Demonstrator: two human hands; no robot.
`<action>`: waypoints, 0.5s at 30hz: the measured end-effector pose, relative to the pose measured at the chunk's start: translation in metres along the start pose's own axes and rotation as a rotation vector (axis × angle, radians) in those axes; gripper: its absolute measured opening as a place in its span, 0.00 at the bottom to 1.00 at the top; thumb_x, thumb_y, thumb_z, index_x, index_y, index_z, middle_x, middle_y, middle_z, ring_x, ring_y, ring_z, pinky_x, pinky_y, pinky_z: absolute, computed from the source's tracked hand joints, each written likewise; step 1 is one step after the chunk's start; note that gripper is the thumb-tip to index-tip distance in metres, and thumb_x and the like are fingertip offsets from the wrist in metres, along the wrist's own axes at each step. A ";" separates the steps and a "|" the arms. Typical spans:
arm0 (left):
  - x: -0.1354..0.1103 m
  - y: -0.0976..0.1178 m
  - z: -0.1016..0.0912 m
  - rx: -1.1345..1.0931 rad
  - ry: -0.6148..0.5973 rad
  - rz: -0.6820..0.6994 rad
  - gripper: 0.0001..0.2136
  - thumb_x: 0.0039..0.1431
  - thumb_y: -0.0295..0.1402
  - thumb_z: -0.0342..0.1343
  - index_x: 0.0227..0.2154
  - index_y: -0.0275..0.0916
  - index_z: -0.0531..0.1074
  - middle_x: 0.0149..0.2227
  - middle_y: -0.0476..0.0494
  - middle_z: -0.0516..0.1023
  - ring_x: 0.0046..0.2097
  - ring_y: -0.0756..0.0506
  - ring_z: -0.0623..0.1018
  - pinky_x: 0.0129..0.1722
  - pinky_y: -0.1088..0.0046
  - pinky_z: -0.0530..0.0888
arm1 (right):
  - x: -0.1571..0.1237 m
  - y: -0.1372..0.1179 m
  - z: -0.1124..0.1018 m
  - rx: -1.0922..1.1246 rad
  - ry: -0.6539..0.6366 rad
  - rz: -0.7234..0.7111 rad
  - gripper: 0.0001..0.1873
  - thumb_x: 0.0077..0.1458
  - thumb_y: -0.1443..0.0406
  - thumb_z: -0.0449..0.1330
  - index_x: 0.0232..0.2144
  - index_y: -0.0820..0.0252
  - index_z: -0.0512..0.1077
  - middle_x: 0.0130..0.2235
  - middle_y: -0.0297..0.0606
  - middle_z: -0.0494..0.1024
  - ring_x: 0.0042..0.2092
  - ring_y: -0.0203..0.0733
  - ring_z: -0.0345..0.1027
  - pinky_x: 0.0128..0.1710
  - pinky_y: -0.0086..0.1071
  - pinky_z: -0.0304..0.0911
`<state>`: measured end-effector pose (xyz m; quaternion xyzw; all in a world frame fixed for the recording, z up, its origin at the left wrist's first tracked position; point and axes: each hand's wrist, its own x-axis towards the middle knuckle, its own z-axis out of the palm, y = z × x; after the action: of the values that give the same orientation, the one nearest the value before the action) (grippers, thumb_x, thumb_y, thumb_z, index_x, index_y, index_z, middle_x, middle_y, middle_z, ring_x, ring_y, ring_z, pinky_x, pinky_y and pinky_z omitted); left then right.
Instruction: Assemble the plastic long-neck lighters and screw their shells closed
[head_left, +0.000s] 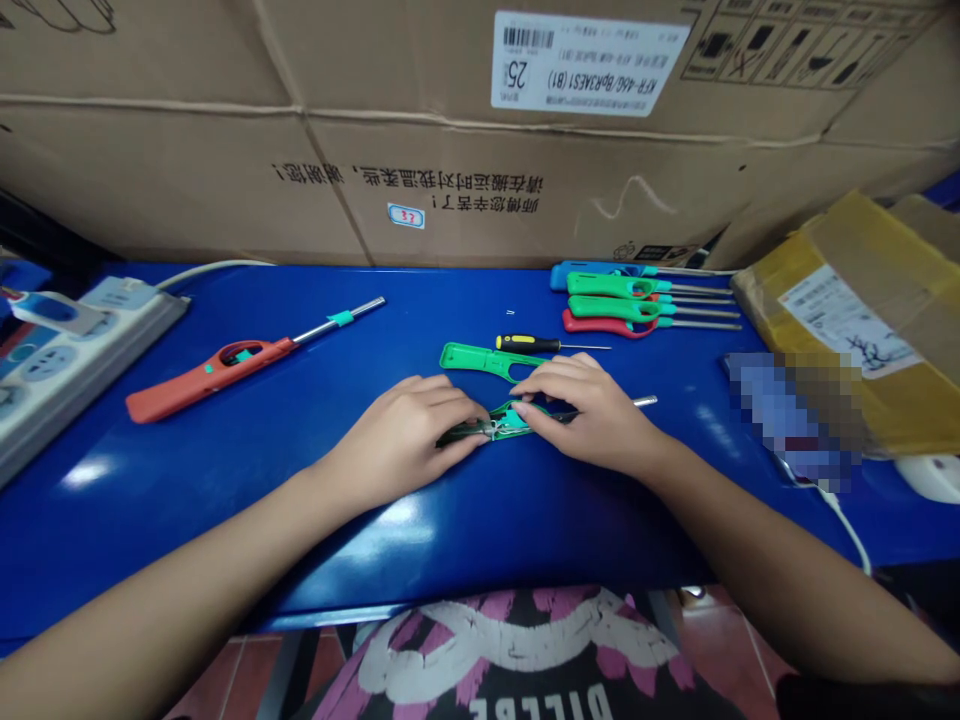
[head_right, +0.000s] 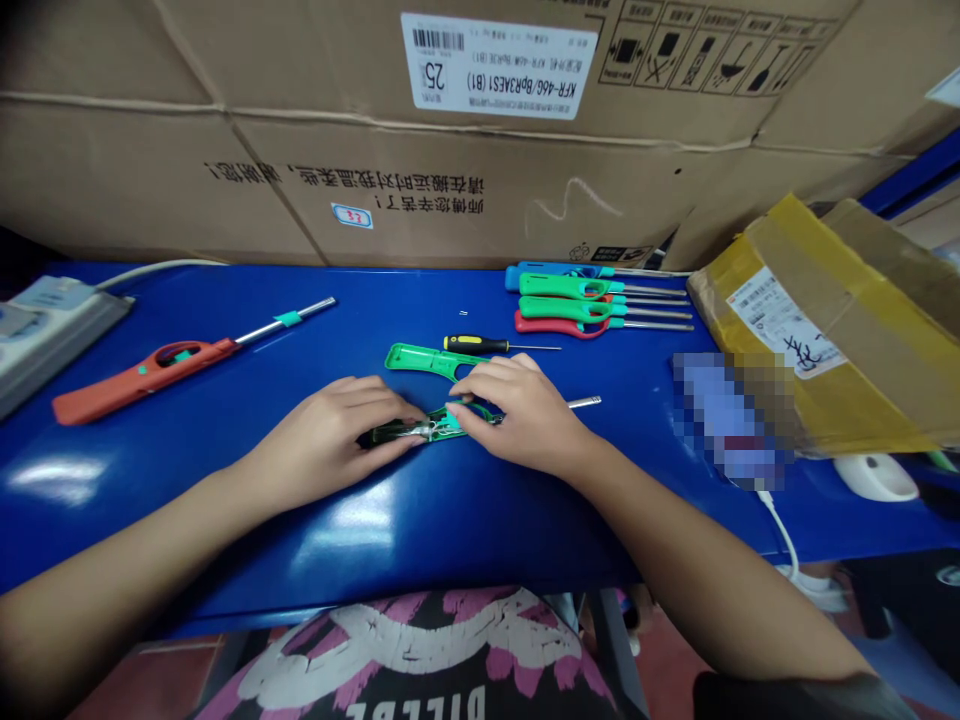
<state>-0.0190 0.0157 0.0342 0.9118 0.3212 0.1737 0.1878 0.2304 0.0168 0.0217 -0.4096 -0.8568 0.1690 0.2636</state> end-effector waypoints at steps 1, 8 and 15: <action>0.000 0.000 0.001 -0.005 0.005 0.006 0.06 0.66 0.34 0.58 0.43 0.39 0.77 0.40 0.46 0.82 0.42 0.44 0.79 0.43 0.66 0.73 | 0.000 0.000 -0.001 -0.007 -0.038 -0.018 0.08 0.62 0.62 0.63 0.42 0.56 0.77 0.41 0.36 0.81 0.45 0.42 0.73 0.47 0.38 0.57; -0.001 -0.008 0.014 -0.154 0.081 0.013 0.07 0.64 0.35 0.62 0.40 0.38 0.77 0.39 0.46 0.82 0.41 0.46 0.79 0.43 0.69 0.74 | 0.000 -0.002 0.001 -0.057 -0.192 -0.109 0.15 0.61 0.56 0.63 0.48 0.55 0.75 0.46 0.39 0.77 0.50 0.45 0.68 0.49 0.39 0.56; -0.001 -0.008 0.019 -0.191 0.138 -0.014 0.09 0.62 0.37 0.64 0.39 0.37 0.77 0.37 0.47 0.81 0.38 0.47 0.79 0.40 0.71 0.74 | -0.001 -0.002 0.006 -0.048 -0.198 -0.132 0.09 0.64 0.61 0.61 0.45 0.54 0.77 0.46 0.38 0.77 0.49 0.44 0.67 0.48 0.38 0.56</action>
<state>-0.0163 0.0166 0.0139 0.8733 0.3218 0.2647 0.2524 0.2260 0.0145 0.0180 -0.3395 -0.9077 0.1705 0.1783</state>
